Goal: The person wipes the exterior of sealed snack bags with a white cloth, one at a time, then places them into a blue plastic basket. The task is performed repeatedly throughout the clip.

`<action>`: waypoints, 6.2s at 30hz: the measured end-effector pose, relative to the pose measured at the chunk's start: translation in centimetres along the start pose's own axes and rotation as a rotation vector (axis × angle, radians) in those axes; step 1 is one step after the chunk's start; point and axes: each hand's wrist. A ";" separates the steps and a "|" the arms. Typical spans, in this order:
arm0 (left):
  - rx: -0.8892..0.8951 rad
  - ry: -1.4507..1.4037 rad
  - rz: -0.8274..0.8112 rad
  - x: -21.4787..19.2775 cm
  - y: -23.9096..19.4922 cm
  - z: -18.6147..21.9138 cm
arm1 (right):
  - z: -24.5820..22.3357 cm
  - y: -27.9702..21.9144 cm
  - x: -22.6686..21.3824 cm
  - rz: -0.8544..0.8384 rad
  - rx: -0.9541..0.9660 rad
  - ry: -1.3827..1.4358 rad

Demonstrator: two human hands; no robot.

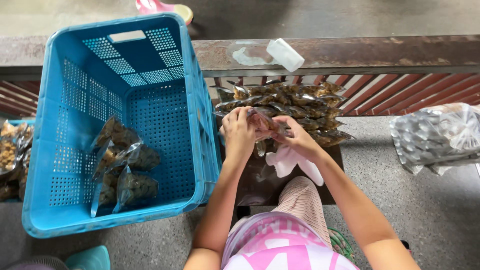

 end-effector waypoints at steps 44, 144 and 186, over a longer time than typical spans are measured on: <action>-1.466 -0.687 -0.103 17.6 -23.6 -22.9 | 23.7 -0.8 8.1 0.325 0.224 -0.713; 0.185 -0.479 0.405 -19.1 4.9 7.5 | -15.6 -9.2 4.8 0.056 -0.577 0.358; -0.419 -1.065 -0.511 -14.1 -5.3 10.0 | -12.1 -10.8 -2.8 -0.064 -0.936 -0.663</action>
Point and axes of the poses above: each hand's wrist, its own y-axis towards the middle knuckle, its own x-axis out of the palm, z = x × y, and after that the axes turned 13 degrees about z, right-handed
